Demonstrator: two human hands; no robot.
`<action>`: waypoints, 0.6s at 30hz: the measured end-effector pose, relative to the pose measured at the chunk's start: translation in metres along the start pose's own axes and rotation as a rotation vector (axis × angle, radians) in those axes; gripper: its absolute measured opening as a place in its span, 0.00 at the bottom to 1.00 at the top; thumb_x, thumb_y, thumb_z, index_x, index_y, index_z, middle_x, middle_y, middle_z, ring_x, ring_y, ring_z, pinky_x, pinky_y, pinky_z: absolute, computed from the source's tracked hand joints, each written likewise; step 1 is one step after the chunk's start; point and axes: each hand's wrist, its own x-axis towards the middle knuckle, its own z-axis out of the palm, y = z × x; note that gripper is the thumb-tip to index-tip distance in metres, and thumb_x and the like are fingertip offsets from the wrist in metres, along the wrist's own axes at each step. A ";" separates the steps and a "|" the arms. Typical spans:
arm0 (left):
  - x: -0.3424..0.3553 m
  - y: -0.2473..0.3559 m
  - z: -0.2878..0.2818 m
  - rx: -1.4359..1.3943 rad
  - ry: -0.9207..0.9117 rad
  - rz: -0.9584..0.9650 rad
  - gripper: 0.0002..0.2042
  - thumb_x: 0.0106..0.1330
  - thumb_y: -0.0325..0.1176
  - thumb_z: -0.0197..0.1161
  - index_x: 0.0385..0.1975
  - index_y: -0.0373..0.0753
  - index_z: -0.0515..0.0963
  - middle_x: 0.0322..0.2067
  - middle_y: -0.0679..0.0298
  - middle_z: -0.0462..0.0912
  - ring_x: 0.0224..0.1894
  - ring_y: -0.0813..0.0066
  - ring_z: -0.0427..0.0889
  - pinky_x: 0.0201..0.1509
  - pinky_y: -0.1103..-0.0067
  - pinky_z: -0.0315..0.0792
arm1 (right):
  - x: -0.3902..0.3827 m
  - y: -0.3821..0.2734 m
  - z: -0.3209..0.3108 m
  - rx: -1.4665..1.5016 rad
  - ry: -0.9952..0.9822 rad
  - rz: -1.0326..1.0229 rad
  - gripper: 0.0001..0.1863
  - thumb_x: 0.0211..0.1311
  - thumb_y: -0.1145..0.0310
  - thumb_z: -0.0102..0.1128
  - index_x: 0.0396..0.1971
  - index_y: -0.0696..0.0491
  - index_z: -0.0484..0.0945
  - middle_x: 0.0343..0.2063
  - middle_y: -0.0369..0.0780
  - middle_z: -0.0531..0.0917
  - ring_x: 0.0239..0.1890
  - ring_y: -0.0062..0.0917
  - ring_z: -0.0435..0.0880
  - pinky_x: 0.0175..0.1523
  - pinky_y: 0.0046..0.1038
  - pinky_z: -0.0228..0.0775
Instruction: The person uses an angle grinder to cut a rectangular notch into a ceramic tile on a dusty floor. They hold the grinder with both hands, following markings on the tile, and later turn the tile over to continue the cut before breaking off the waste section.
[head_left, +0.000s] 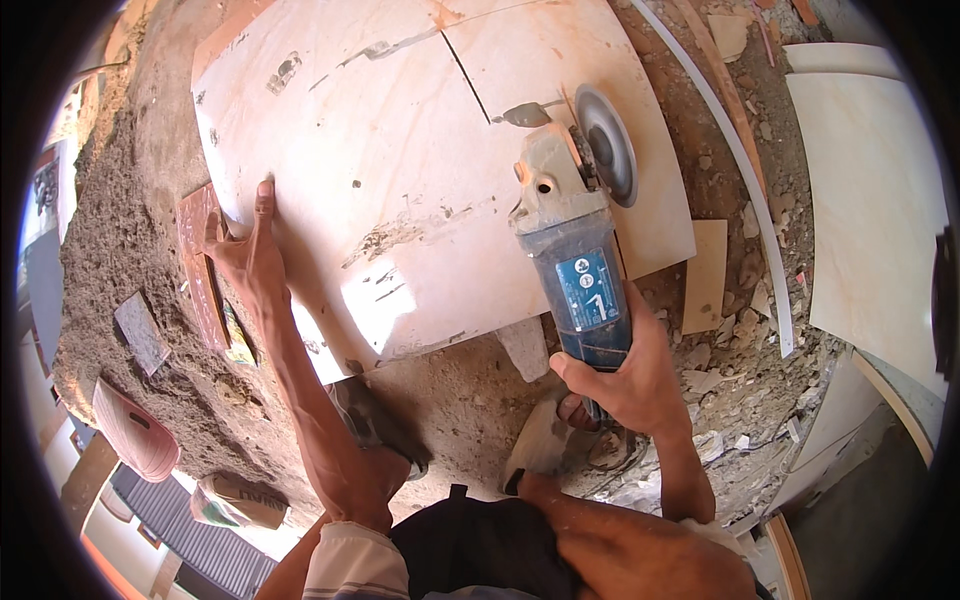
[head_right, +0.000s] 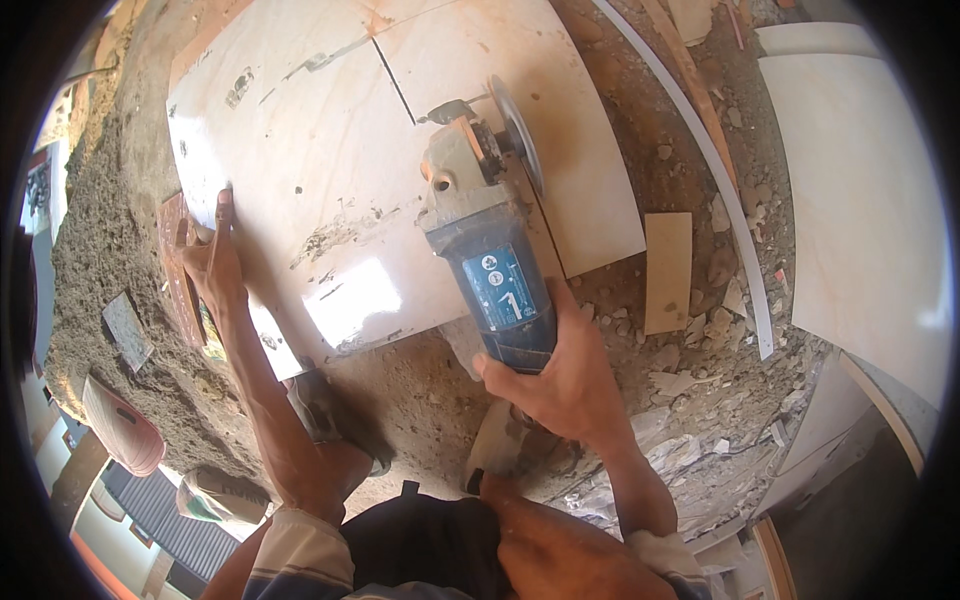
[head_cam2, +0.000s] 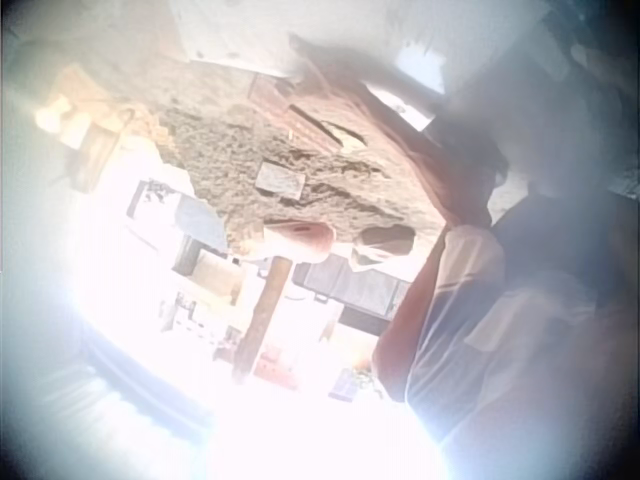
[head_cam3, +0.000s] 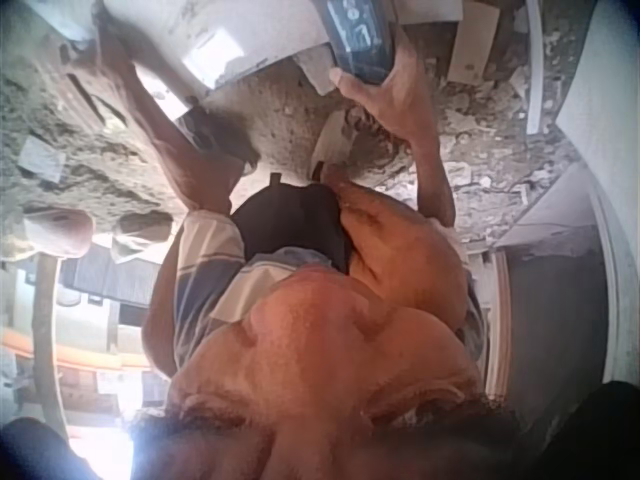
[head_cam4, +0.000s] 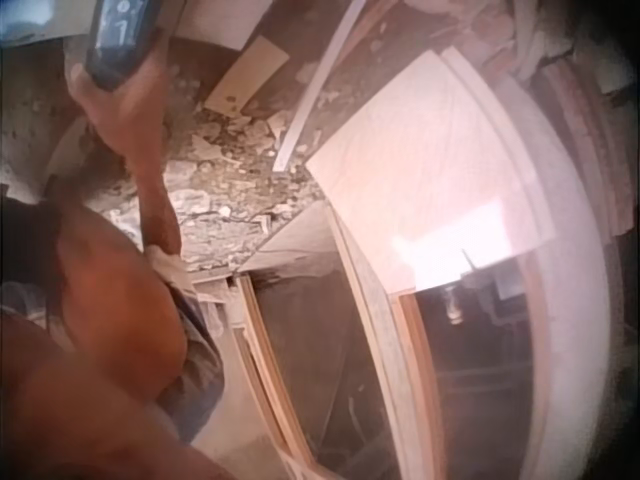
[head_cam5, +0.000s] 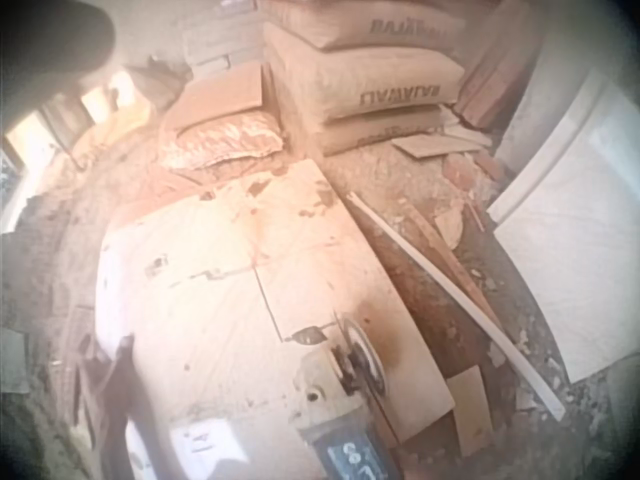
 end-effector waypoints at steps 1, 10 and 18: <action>0.001 0.000 -0.002 0.020 -0.018 -0.030 0.65 0.60 0.58 0.87 0.76 0.09 0.53 0.32 0.43 0.90 0.34 0.59 0.90 0.44 0.63 0.87 | 0.001 0.000 0.000 0.003 -0.001 -0.004 0.30 0.55 0.62 0.82 0.54 0.61 0.78 0.38 0.44 0.88 0.39 0.28 0.89 0.50 0.35 0.82; 0.009 -0.013 0.001 -0.013 0.018 0.054 0.63 0.61 0.57 0.86 0.75 0.07 0.54 0.14 0.66 0.77 0.12 0.79 0.70 0.17 0.73 0.67 | 0.011 -0.008 0.002 -0.030 0.011 -0.039 0.30 0.55 0.62 0.82 0.54 0.60 0.79 0.40 0.44 0.89 0.41 0.28 0.89 0.52 0.35 0.82; 0.005 -0.008 0.000 0.038 0.008 0.067 0.61 0.62 0.60 0.85 0.73 0.07 0.59 0.13 0.68 0.76 0.11 0.80 0.68 0.23 0.72 0.72 | 0.014 -0.010 0.002 -0.056 0.019 -0.047 0.31 0.55 0.62 0.82 0.55 0.60 0.79 0.40 0.45 0.89 0.41 0.29 0.90 0.53 0.35 0.82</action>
